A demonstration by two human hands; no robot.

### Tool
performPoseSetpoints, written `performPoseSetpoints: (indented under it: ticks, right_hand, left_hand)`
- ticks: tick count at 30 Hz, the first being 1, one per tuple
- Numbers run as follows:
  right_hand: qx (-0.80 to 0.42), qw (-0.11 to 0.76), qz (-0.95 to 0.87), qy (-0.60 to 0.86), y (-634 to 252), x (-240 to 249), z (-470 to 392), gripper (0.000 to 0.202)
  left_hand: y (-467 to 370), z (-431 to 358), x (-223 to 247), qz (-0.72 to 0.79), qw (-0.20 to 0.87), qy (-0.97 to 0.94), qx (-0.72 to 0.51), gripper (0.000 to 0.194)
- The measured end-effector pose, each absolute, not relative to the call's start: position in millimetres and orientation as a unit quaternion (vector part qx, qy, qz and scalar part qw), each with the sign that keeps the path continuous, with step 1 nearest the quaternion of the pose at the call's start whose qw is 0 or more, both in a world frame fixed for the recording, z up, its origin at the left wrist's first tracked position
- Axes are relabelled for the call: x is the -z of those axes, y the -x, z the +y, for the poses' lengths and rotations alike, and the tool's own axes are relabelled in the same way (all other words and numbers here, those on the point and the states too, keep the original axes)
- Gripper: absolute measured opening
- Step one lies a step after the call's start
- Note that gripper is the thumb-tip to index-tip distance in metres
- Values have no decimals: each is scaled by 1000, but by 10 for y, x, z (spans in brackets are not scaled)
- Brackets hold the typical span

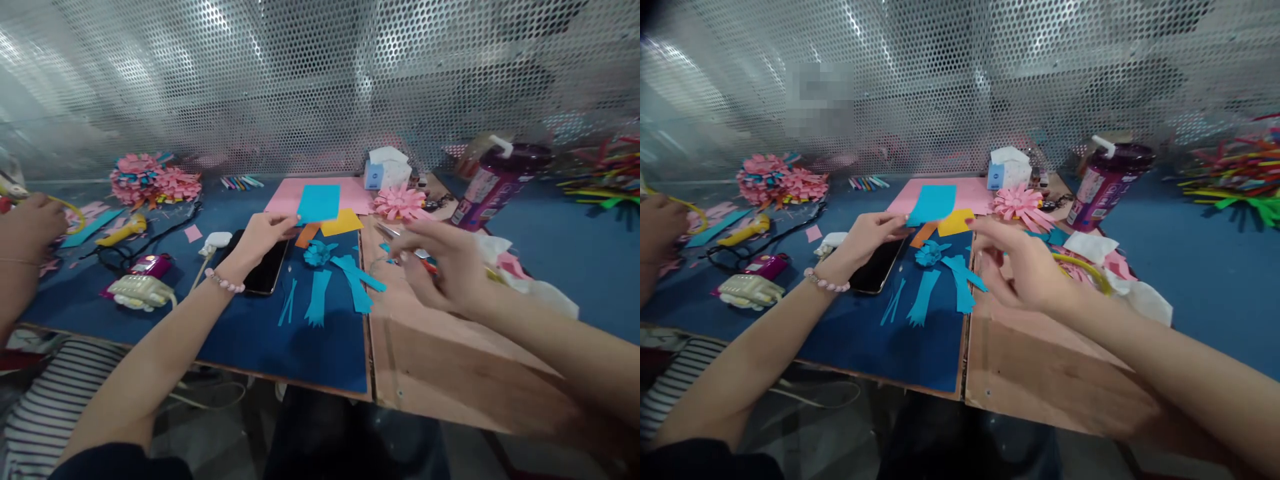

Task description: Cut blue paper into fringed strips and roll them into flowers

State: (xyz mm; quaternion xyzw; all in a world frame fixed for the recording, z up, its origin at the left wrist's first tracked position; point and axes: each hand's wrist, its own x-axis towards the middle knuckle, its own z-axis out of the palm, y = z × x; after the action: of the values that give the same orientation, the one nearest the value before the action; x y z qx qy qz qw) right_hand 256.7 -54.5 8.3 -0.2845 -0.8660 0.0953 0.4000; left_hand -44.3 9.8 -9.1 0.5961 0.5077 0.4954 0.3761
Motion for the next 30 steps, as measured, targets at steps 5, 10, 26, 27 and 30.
performPoseSetpoints:
  ticks: [5,10,26,27,30]
  right_hand:
    - [-111,366,-852,357,-2454,38,-305,33]
    - [-79,254,-893,363,-2294,51,-221,30]
    - [121,15,-928,352,-962,154,986,26]
    - [123,14,-928,351,-979,169,1005,27]
    - [121,4,-933,340,-1019,198,1077,28]
  left_hand:
    - [523,213,96,484,393,-516,-588,26]
    - [909,474,108,514,317,-425,-674,18]
    - [927,466,146,515,432,-473,-570,8]
    - [921,461,145,515,436,-476,-564,7]
    - [931,475,153,511,448,-480,-555,8]
